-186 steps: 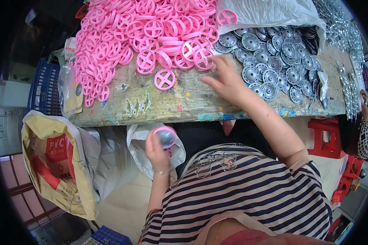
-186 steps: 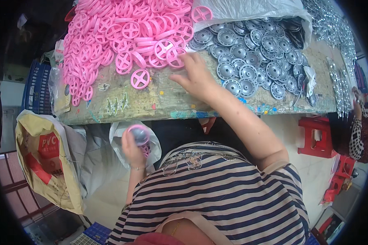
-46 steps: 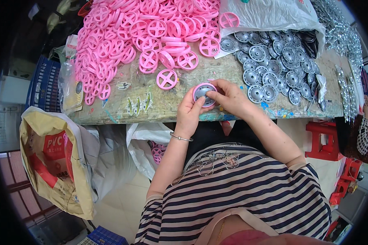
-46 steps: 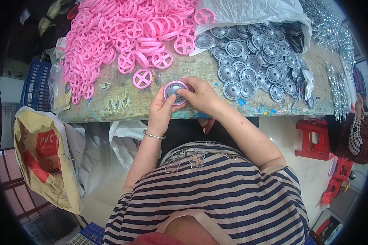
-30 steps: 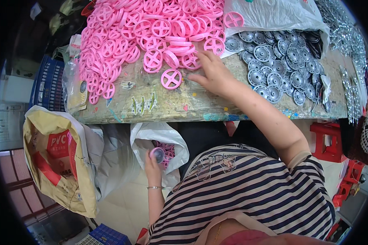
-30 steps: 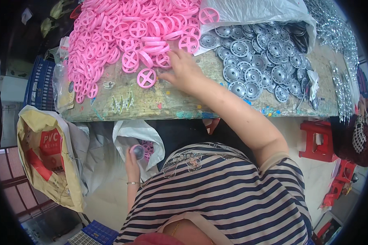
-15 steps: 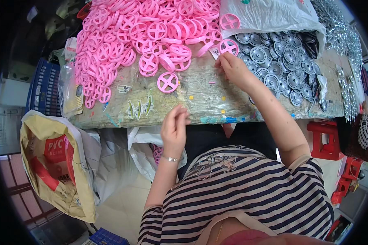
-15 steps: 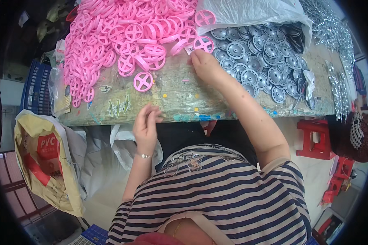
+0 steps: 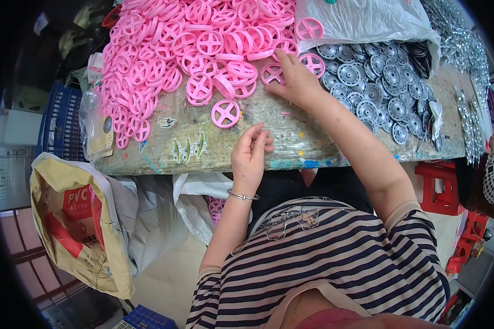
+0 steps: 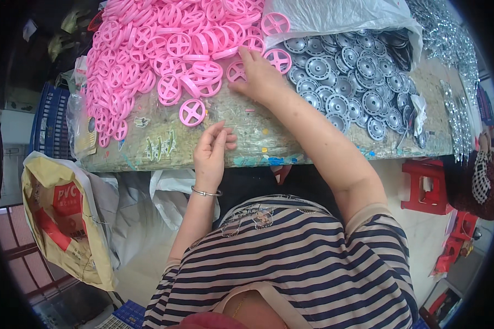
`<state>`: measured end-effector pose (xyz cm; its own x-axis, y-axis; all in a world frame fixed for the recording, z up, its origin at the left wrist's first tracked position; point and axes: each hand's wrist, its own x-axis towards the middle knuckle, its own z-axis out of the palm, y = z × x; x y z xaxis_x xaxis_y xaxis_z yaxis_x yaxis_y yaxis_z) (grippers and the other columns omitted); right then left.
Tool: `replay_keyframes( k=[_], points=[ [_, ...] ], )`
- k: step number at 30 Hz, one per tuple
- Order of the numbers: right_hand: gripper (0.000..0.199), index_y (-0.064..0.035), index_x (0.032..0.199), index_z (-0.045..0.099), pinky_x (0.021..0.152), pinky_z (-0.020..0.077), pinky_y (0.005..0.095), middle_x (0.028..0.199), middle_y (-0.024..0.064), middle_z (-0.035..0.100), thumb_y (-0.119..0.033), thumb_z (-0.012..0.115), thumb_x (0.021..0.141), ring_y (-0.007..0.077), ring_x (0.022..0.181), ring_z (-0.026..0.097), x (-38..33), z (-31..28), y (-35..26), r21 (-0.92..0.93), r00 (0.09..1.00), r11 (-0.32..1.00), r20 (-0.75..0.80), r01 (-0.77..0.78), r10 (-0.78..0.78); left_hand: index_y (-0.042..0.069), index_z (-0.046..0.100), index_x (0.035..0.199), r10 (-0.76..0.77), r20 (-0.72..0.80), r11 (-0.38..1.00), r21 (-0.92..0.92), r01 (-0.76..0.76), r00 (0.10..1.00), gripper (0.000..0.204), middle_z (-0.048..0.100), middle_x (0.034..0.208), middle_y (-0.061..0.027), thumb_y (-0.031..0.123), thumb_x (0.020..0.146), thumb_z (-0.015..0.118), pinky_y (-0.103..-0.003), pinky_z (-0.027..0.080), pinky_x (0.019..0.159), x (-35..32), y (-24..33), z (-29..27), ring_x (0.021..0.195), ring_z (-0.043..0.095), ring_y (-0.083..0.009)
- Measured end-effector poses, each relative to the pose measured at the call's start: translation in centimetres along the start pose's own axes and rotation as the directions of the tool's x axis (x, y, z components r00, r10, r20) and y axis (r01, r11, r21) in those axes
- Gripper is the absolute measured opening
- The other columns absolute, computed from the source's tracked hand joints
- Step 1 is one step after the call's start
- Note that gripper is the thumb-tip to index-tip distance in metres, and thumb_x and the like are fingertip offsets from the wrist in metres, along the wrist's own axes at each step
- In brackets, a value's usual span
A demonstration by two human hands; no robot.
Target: Assembling small metal gears into pink plastic wheels at a workbench.
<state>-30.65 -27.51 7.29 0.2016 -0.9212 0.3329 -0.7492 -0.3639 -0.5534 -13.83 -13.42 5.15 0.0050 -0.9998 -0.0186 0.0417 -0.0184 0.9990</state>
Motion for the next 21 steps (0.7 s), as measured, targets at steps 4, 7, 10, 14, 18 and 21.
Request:
replay_keyframes(
  k=[4, 7, 10, 14, 18, 21],
  points=[
    [0.068, -0.0003, 0.127, 0.045, 0.086, 0.0502, 0.0417, 0.124, 0.0232, 0.046, -0.034, 0.073, 0.075, 0.0403, 0.104, 0.057, 0.7, 0.3, -0.5, -0.141, 0.988, 0.989, 0.142, -0.046, 0.066, -0.004, 0.050, 0.123, -0.026, 0.030, 0.999, -0.036, 0.027, 0.999, 0.028, 0.061, 0.106, -0.0150, 0.008, 0.097, 0.049, -0.027, 0.054, 0.076, 0.4, -0.1, -0.1, 0.089, 0.063, -0.0170],
    [0.063, 0.0002, 0.124, 0.047, 0.086, 0.0505, 0.0420, 0.120, 0.0227, 0.047, -0.033, 0.070, 0.076, 0.0397, 0.101, 0.059, 0.3, 0.3, 0.2, -0.166, 0.987, 0.986, 0.154, -0.029, 0.055, -0.003, 0.051, 0.123, -0.060, 0.041, 0.992, -0.106, 0.064, 0.997, 0.029, 0.062, 0.105, -0.0146, 0.008, 0.097, 0.050, -0.028, 0.054, 0.076, 0.6, -0.1, -0.2, 0.089, 0.063, -0.0172],
    [0.053, 0.0009, 0.119, 0.050, 0.083, 0.0511, 0.0428, 0.115, 0.0224, 0.049, -0.031, 0.066, 0.079, 0.0397, 0.095, 0.060, -0.8, 0.5, 0.0, -0.191, 0.994, 0.980, 0.108, 0.047, -0.026, -0.002, 0.051, 0.123, -0.085, 0.041, 0.986, -0.144, 0.090, 0.996, 0.029, 0.062, 0.104, -0.0143, 0.009, 0.097, 0.051, -0.029, 0.055, 0.076, 0.7, 0.1, -0.5, 0.090, 0.063, -0.0177],
    [0.032, 0.0017, 0.099, 0.056, 0.073, 0.0498, 0.0461, 0.097, 0.0233, 0.057, -0.027, 0.059, 0.085, 0.0416, 0.084, 0.059, -0.5, 0.3, 0.6, -0.205, 0.993, 0.976, 0.106, 0.079, -0.058, -0.001, 0.050, 0.124, -0.089, 0.070, 0.989, -0.110, 0.096, 0.994, 0.029, 0.062, 0.105, -0.0143, 0.010, 0.097, 0.050, -0.030, 0.055, 0.078, 1.0, -0.1, -0.3, 0.091, 0.064, -0.0188],
    [0.027, 0.0004, 0.084, 0.055, 0.064, 0.0440, 0.0483, 0.075, 0.0222, 0.057, -0.025, 0.051, 0.091, 0.0413, 0.076, 0.057, -1.2, -2.9, -1.2, 0.092, 0.988, 0.992, 0.133, -0.089, 0.076, -0.001, 0.047, 0.127, -0.187, 0.075, 0.952, -0.232, 0.200, 0.979, 0.032, 0.061, 0.106, -0.0141, 0.014, 0.099, 0.047, -0.031, 0.056, 0.078, 1.0, 1.1, 0.5, 0.090, 0.064, -0.0197],
    [0.019, -0.0028, 0.086, 0.057, 0.069, 0.0473, 0.0481, 0.080, 0.0180, 0.060, -0.022, 0.054, 0.088, 0.0375, 0.077, 0.059, -5.3, -2.3, -4.4, -0.076, 0.961, 0.997, 0.276, 0.003, 0.018, 0.000, 0.045, 0.129, -0.205, 0.056, 0.845, -0.493, 0.206, 0.977, 0.033, 0.060, 0.110, -0.0146, 0.017, 0.100, 0.045, -0.032, 0.055, 0.080, 1.3, 1.8, 1.8, 0.096, 0.064, -0.0211]
  ],
)
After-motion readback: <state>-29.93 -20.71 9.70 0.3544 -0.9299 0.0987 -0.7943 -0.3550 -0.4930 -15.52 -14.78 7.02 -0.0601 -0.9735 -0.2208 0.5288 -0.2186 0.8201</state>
